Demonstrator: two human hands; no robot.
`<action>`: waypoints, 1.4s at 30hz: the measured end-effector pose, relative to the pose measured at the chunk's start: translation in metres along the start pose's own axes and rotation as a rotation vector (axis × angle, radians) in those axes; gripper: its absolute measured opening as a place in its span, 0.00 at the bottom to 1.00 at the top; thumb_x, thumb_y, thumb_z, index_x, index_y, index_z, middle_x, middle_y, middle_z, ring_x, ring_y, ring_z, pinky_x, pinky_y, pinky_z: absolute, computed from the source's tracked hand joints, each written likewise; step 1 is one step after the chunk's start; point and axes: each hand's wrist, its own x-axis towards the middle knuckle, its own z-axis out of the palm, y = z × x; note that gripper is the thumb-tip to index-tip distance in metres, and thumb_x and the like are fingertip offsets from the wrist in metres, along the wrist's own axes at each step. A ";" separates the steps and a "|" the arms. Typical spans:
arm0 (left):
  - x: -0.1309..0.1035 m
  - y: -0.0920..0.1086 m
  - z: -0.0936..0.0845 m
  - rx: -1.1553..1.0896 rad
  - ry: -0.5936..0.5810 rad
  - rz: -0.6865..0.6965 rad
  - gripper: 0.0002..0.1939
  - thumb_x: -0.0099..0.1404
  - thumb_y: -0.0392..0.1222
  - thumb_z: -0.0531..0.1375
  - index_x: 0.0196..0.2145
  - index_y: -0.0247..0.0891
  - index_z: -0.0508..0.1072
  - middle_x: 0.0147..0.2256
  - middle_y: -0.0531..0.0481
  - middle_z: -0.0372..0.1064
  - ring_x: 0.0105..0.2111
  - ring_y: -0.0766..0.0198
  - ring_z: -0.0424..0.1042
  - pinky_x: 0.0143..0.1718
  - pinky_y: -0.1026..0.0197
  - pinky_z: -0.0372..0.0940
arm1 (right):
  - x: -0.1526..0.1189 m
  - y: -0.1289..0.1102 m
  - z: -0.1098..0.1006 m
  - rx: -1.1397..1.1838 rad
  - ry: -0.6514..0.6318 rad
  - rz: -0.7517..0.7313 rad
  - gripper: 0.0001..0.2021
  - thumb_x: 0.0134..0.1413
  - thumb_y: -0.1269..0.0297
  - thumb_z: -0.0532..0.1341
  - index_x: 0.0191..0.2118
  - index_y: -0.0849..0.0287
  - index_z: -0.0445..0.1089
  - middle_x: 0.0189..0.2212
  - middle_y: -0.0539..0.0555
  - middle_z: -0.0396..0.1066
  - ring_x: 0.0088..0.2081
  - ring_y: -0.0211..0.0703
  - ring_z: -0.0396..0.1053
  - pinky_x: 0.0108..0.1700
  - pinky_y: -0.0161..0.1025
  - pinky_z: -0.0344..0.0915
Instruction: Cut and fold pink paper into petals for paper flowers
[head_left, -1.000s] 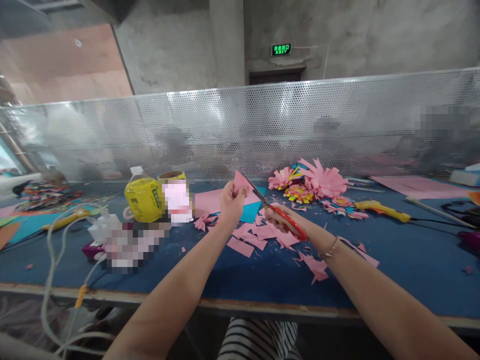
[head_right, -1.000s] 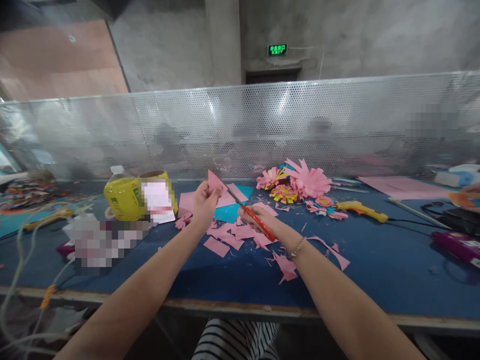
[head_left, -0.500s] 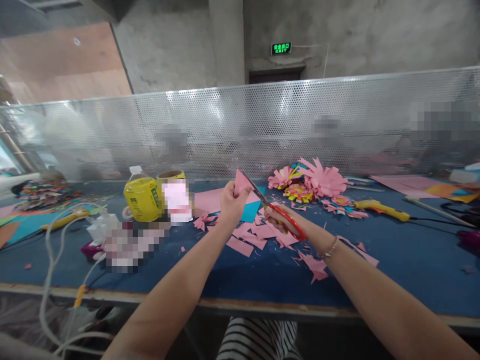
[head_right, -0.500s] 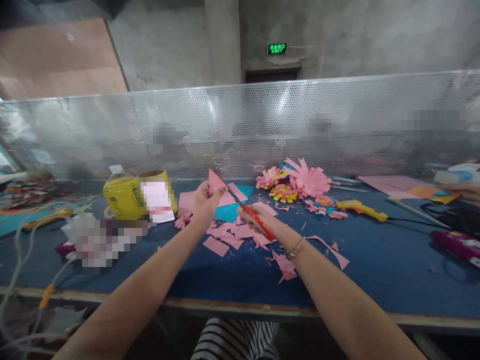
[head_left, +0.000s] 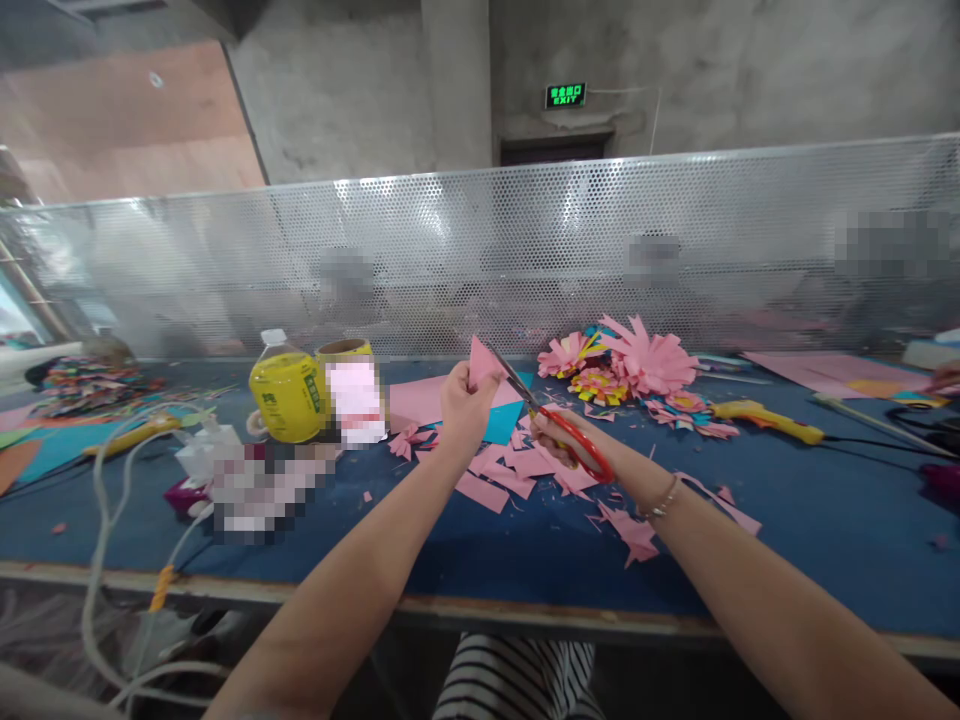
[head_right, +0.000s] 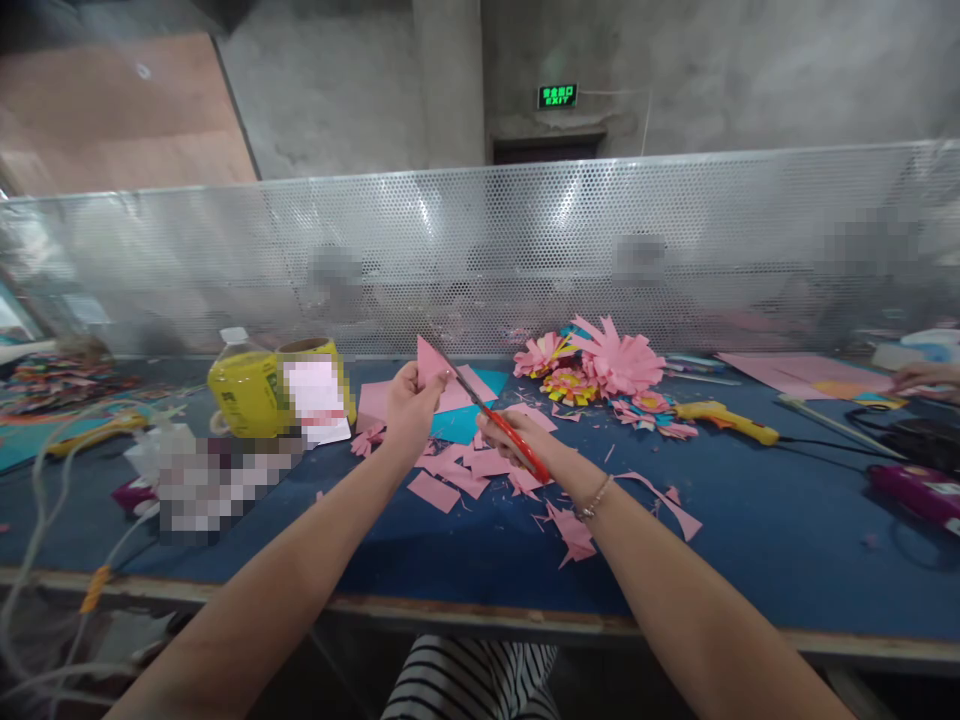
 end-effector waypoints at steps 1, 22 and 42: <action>0.000 -0.001 0.000 -0.009 -0.003 0.003 0.07 0.49 0.41 0.57 0.23 0.36 0.63 0.16 0.59 0.51 0.17 0.74 0.50 0.19 0.69 0.47 | 0.001 0.002 0.000 0.005 -0.004 0.001 0.23 0.40 0.41 0.52 0.25 0.60 0.57 0.15 0.42 0.49 0.12 0.25 0.46 0.11 0.26 0.44; -0.003 0.001 0.005 -0.207 -0.016 -0.127 0.10 0.48 0.40 0.59 0.21 0.36 0.59 0.13 0.60 0.48 0.13 0.77 0.47 0.15 0.70 0.42 | -0.008 -0.008 0.005 0.042 -0.075 -0.089 0.22 0.43 0.43 0.50 0.23 0.61 0.57 0.14 0.42 0.48 0.13 0.26 0.46 0.13 0.28 0.46; -0.002 0.000 0.004 -0.204 -0.053 -0.074 0.10 0.50 0.40 0.57 0.20 0.37 0.56 0.13 0.61 0.46 0.12 0.77 0.46 0.13 0.69 0.41 | -0.009 -0.008 0.005 0.020 -0.068 -0.091 0.21 0.44 0.43 0.49 0.23 0.60 0.56 0.14 0.43 0.47 0.13 0.27 0.45 0.13 0.29 0.44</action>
